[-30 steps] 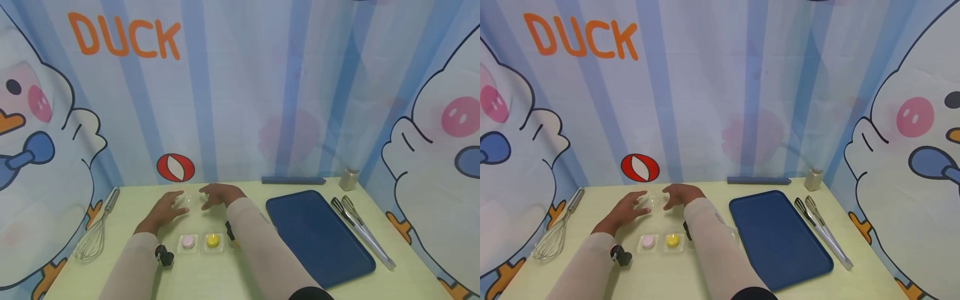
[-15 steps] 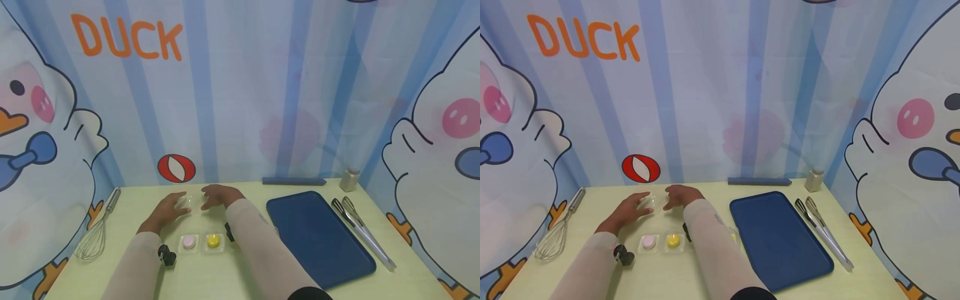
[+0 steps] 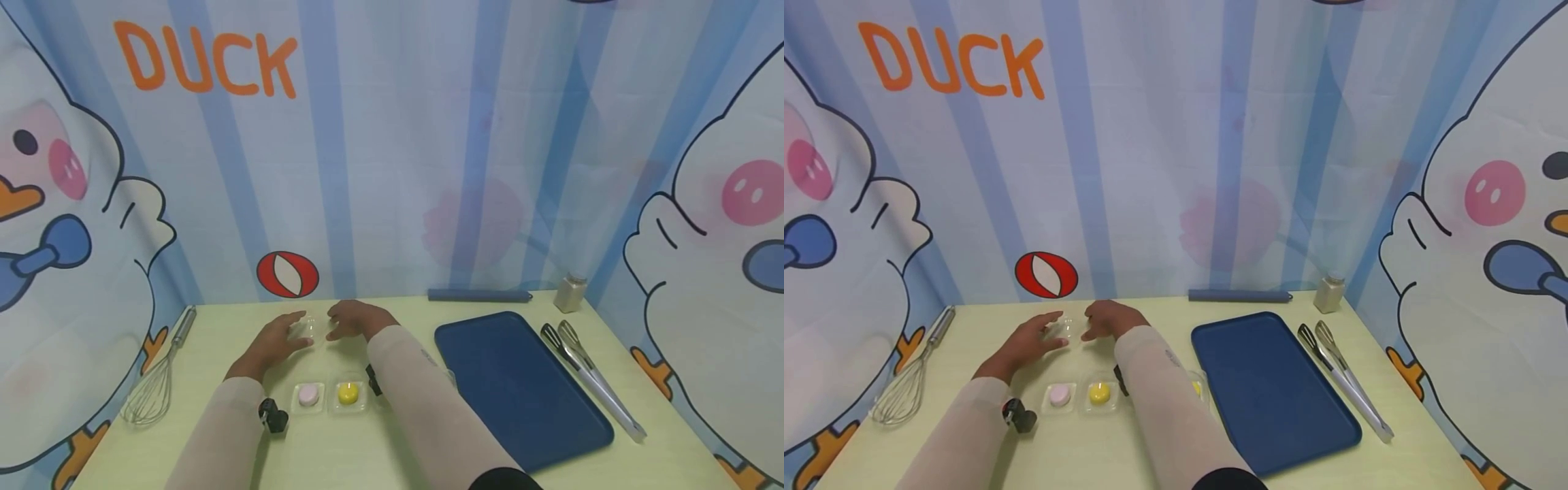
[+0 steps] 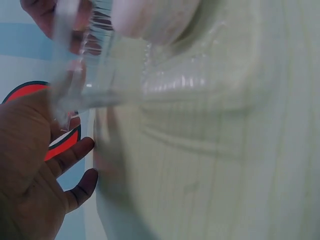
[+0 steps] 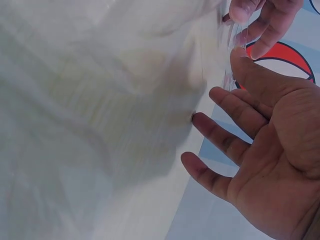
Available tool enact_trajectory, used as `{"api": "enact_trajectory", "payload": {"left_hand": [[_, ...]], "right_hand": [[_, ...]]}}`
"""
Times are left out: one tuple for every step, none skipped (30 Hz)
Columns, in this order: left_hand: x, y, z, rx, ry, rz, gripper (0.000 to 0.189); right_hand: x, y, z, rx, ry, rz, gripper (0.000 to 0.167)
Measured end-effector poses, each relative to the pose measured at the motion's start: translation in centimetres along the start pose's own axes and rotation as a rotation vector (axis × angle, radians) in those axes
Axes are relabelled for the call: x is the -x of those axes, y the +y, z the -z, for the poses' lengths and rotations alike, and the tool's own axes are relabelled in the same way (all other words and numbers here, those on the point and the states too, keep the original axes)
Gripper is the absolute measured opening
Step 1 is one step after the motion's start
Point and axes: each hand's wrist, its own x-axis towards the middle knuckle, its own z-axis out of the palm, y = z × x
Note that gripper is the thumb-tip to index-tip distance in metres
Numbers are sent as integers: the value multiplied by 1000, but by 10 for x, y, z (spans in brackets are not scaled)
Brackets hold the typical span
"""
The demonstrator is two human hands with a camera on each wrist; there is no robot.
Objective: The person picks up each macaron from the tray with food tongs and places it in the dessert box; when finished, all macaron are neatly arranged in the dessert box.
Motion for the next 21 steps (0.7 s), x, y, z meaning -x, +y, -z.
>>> {"api": "enact_trajectory", "payload": {"left_hand": [[0, 0, 0, 2, -2, 5, 79], [1, 1, 1, 2, -3, 9, 79], [2, 2, 1, 2, -3, 10, 79], [3, 4, 2, -2, -2, 9, 79], [4, 5, 2, -7, -1, 7, 79], [5, 7, 3, -11, 3, 0, 79], [6, 10, 4, -10, 9, -7, 79], [8, 12, 5, -12, 17, -18, 79], [9, 14, 5, -8, 26, -29, 79], [11, 16, 6, -9, 37, -42, 79], [13, 18, 7, -7, 50, -54, 79], [14, 20, 8, -7, 64, -65, 79], [16, 21, 8, -8, 77, -74, 78], [18, 23, 9, -12, 88, -83, 78], [20, 24, 9, -14, 99, -91, 78], [22, 25, 10, -20, 109, -100, 78], [24, 26, 10, -23, 120, -109, 77], [25, 27, 11, -26, 129, -117, 77], [27, 29, 11, -27, 139, -129, 77], [29, 29, 11, -27, 147, -137, 77], [31, 30, 11, -24, 155, -144, 77]], "right_hand": [[0, 0, 1, 0, 4, 11, 65], [0, 1, 1, -4, 9, 19, 65], [-1, 2, 1, -3, 15, 29, 64], [-1, 2, 1, 0, 23, 45, 63], [-2, 2, 2, 3, 36, 60, 62], [-2, 2, 3, 11, 54, 77, 60], [-3, 2, 3, 12, 76, 89, 59], [-3, 2, 4, 17, 101, 100, 57], [-3, 1, 5, 21, 128, 110, 55], [-3, 1, 5, 21, 155, 118, 54], [-4, 1, 6, 15, 178, 123, 52], [-4, 1, 6, 2, 197, 125, 51], [-3, 1, 7, -13, 214, 124, 51], [-3, 0, 7, -33, 228, 122, 50], [-3, 0, 7, -50, 239, 121, 50], [-2, 0, 7, -66, 250, 121, 50], [-1, 0, 7, -79, 259, 123, 51], [1, -1, 8, -94, 270, 125, 51], [3, -1, 9, -107, 279, 129, 52], [5, -2, 10, -122, 286, 133, 52], [8, -3, 11, -131, 292, 138, 52]]}}
